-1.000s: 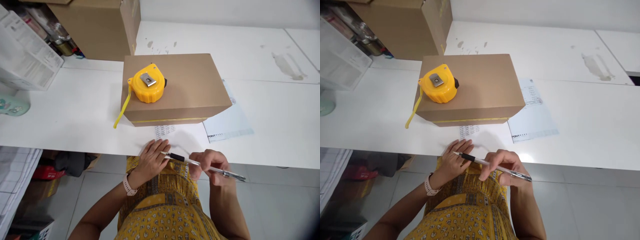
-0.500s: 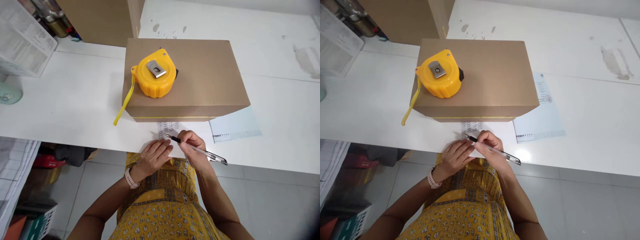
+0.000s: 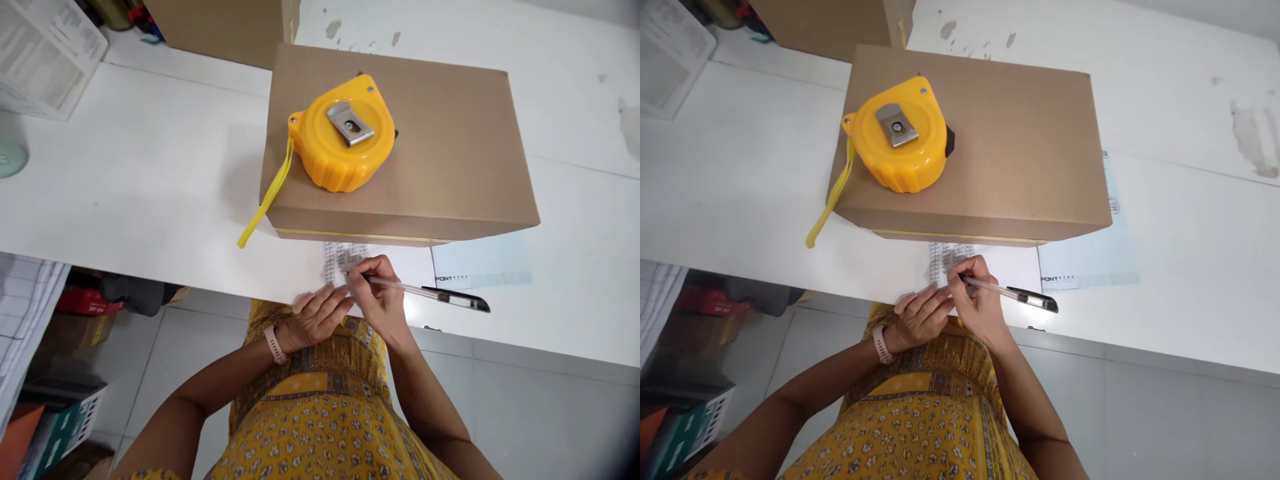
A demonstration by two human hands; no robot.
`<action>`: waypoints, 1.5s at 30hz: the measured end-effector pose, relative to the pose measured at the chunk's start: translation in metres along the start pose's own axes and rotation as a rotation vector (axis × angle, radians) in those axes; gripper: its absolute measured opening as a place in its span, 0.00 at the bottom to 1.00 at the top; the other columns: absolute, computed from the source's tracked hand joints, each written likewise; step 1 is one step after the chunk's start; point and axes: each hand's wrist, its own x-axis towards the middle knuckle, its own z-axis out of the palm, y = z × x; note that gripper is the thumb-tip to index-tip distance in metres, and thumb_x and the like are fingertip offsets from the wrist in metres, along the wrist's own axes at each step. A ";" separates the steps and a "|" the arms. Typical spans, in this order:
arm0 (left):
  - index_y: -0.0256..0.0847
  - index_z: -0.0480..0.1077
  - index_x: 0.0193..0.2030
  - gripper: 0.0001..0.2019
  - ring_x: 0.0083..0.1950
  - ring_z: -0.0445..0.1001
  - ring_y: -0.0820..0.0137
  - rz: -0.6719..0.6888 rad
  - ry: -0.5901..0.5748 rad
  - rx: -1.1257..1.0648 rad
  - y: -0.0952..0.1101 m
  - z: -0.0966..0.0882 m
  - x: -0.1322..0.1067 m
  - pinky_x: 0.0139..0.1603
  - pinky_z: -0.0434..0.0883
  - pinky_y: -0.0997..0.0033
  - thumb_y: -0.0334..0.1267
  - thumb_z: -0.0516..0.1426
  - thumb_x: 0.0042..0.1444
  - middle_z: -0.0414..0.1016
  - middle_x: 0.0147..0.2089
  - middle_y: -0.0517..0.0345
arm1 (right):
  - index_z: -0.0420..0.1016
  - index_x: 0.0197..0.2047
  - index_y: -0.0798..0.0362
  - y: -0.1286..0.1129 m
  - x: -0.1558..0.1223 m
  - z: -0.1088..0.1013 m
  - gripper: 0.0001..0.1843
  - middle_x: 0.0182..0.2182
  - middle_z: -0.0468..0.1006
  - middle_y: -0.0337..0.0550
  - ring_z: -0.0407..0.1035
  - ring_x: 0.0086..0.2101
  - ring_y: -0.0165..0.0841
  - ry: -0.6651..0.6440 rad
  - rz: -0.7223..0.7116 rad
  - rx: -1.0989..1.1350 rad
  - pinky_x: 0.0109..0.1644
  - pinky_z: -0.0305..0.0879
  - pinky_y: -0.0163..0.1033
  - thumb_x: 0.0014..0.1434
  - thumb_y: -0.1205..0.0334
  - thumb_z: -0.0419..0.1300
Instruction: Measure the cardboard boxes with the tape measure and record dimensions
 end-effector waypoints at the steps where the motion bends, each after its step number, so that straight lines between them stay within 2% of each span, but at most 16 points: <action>1: 0.46 0.79 0.52 0.11 0.64 0.75 0.70 0.012 0.002 0.005 -0.001 0.000 -0.001 0.77 0.49 0.66 0.35 0.56 0.69 0.85 0.51 0.60 | 0.70 0.41 0.47 -0.002 0.001 0.000 0.04 0.30 0.73 0.34 0.66 0.27 0.28 0.000 -0.003 -0.026 0.29 0.61 0.34 0.67 0.58 0.62; 3: 0.46 0.79 0.52 0.11 0.65 0.74 0.70 0.020 0.008 0.009 -0.002 0.001 -0.002 0.77 0.49 0.65 0.35 0.56 0.69 0.85 0.52 0.61 | 0.69 0.42 0.47 -0.004 0.003 0.001 0.05 0.30 0.73 0.34 0.65 0.26 0.27 0.000 -0.007 -0.075 0.28 0.60 0.34 0.66 0.59 0.62; 10: 0.49 0.77 0.56 0.13 0.63 0.76 0.70 0.012 -0.031 0.014 -0.001 0.001 -0.007 0.74 0.53 0.66 0.37 0.60 0.66 0.83 0.56 0.62 | 0.66 0.33 0.48 0.001 0.009 0.002 0.11 0.23 0.70 0.32 0.60 0.21 0.25 0.067 -0.018 -0.168 0.24 0.56 0.34 0.64 0.58 0.63; 15: 0.50 0.78 0.54 0.11 0.61 0.77 0.68 0.009 -0.033 -0.002 -0.001 0.001 -0.009 0.71 0.55 0.66 0.37 0.60 0.67 0.84 0.55 0.62 | 0.66 0.33 0.48 0.005 0.008 0.002 0.10 0.22 0.67 0.30 0.59 0.20 0.25 0.043 -0.071 -0.179 0.24 0.56 0.33 0.65 0.60 0.62; 22: 0.49 0.80 0.51 0.09 0.62 0.76 0.69 0.011 -0.020 0.016 -0.001 -0.001 -0.005 0.74 0.49 0.66 0.37 0.59 0.68 0.84 0.54 0.63 | 0.66 0.33 0.48 0.004 0.009 0.002 0.09 0.22 0.67 0.30 0.59 0.20 0.26 0.046 -0.074 -0.229 0.24 0.56 0.34 0.64 0.61 0.62; 27: 0.49 0.80 0.51 0.09 0.62 0.76 0.69 0.013 -0.032 0.002 -0.001 -0.001 -0.005 0.73 0.53 0.66 0.39 0.60 0.67 0.84 0.53 0.62 | 0.66 0.32 0.48 -0.001 0.011 0.003 0.10 0.23 0.67 0.31 0.60 0.21 0.26 0.042 -0.077 -0.254 0.25 0.57 0.35 0.63 0.62 0.62; 45: 0.48 0.79 0.54 0.11 0.64 0.75 0.67 0.019 -0.054 0.002 -0.001 -0.002 -0.007 0.74 0.52 0.65 0.38 0.59 0.68 0.84 0.53 0.60 | 0.64 0.32 0.47 -0.003 0.012 0.003 0.10 0.23 0.67 0.31 0.61 0.21 0.26 0.018 -0.083 -0.268 0.25 0.58 0.35 0.63 0.63 0.61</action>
